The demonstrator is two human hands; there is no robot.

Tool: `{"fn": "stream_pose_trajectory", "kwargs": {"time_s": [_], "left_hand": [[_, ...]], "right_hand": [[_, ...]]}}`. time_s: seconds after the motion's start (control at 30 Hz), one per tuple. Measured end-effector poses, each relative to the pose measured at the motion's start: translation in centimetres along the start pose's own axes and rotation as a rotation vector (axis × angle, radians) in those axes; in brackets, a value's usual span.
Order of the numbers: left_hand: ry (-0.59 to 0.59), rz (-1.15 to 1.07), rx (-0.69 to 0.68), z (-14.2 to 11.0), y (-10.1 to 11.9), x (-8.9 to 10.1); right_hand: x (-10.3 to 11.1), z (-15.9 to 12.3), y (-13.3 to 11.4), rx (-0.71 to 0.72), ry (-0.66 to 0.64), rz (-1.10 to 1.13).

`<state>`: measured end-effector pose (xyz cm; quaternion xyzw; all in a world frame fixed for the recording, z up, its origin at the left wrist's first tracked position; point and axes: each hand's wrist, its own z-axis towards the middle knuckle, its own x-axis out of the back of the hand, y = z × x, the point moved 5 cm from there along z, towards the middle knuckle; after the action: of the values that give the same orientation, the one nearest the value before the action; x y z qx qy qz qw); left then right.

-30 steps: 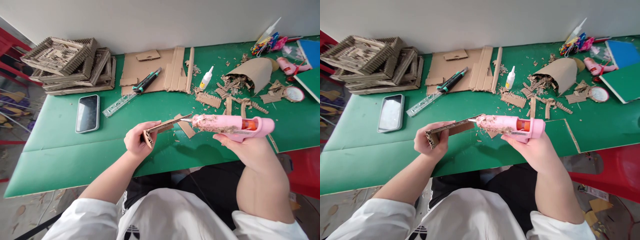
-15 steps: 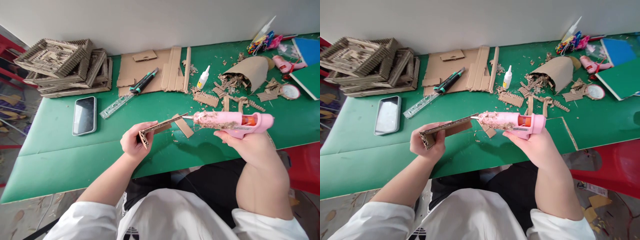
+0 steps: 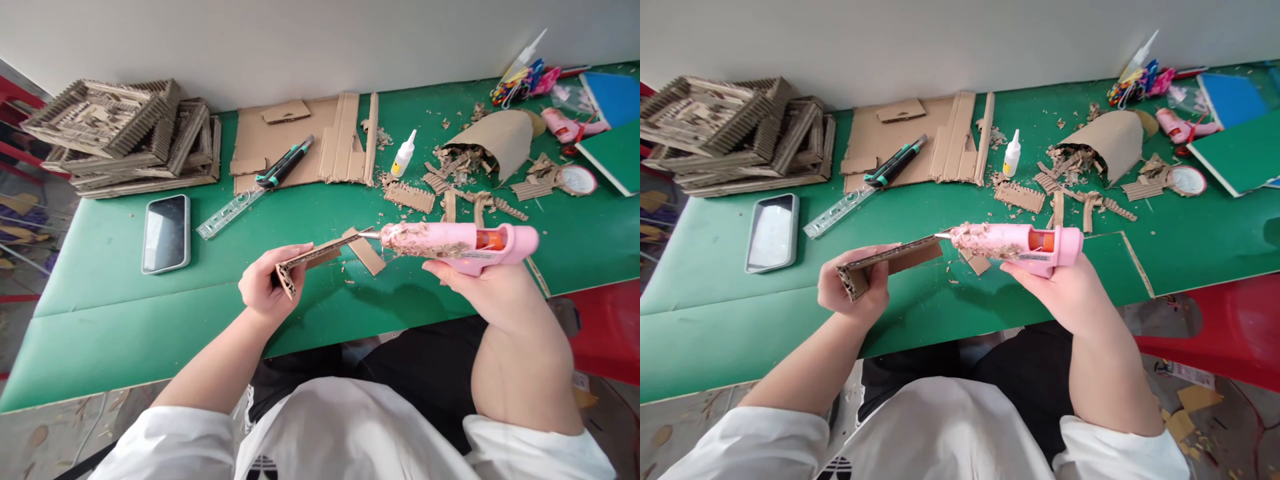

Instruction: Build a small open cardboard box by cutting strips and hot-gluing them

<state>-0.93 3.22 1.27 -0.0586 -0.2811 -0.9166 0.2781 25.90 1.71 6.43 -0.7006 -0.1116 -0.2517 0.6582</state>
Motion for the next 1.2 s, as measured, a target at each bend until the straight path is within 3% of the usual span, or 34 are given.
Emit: {"fn": "stream_pose_trajectory", "kwargs": {"time_s": [0.33, 0.83, 1.03, 1.2], "left_hand": [[0.031, -0.038, -0.017, 0.0, 0.1, 0.0], [0.040, -0.020, -0.010, 0.3, 0.4, 0.2], [0.030, -0.010, -0.006, 0.3, 0.4, 0.2], [0.012, 0.029, 0.008, 0.2, 0.3, 0.2]], "right_hand": [[0.6, 0.1, 0.4, -0.030, 0.028, 0.003], [1.3, 0.6, 0.9, -0.061, -0.088, -0.057], [1.0, 0.1, 0.7, -0.039, 0.015, 0.010], [0.3, -0.3, 0.4, -0.022, 0.012, -0.008]]}}
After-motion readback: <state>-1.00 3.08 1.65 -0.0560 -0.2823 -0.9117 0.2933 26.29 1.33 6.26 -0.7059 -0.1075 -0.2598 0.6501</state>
